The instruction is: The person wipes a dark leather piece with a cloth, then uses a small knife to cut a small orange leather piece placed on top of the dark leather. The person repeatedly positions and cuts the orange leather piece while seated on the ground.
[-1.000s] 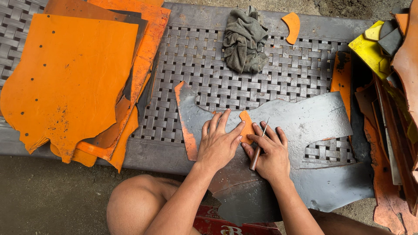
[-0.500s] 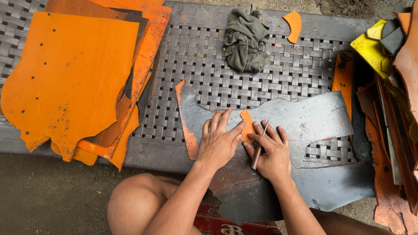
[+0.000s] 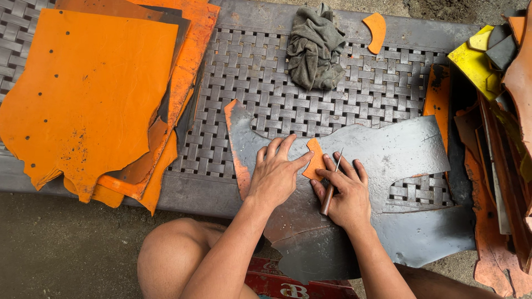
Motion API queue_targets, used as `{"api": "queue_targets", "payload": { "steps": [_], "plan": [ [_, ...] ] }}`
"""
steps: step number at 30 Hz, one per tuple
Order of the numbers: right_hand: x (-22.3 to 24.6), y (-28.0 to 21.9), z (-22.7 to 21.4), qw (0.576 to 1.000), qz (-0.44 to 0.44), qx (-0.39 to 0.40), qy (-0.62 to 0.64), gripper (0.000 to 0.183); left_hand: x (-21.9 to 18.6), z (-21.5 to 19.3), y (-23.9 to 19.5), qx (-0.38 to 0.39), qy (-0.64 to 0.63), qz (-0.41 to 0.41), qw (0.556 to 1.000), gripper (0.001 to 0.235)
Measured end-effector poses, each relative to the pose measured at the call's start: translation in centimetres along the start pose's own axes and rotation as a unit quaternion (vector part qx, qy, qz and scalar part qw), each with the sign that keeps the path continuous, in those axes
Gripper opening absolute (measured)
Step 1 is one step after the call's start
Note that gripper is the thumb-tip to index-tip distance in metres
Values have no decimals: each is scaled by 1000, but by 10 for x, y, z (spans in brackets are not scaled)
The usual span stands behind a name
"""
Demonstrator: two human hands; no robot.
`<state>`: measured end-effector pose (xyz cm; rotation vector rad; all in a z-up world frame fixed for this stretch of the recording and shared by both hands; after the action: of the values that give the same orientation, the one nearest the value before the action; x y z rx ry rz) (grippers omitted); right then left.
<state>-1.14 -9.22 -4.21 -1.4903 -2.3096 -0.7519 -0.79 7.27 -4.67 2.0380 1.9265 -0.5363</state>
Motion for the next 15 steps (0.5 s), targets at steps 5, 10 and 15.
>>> {"api": "queue_targets", "payload": {
  "steps": [5, 10, 15],
  "plan": [
    [-1, 0, 0, 1000, 4, 1, 4, 31, 1, 2, -1, -2, 0, 0, 1000, 50],
    [-1, 0, 1, 1000, 5, 4, 2, 31, 1, 4, -2, -4, 1, 1, 1000, 49],
    [-1, 0, 1, 1000, 3, 7, -2, 31, 0, 3, -1, -6, -2, -1, 1000, 46]
  ]
}}
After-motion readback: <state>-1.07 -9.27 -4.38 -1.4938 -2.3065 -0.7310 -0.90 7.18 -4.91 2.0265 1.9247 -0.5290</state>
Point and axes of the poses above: each hand's wrist, its own y-axis towards the middle knuckle, its own z-axis out of the palm, x = y × z, the point moved 5 cm from there along y, towards the middle knuckle, and after that the axes turned 4 degrees about -x, right-handed, at the moved point
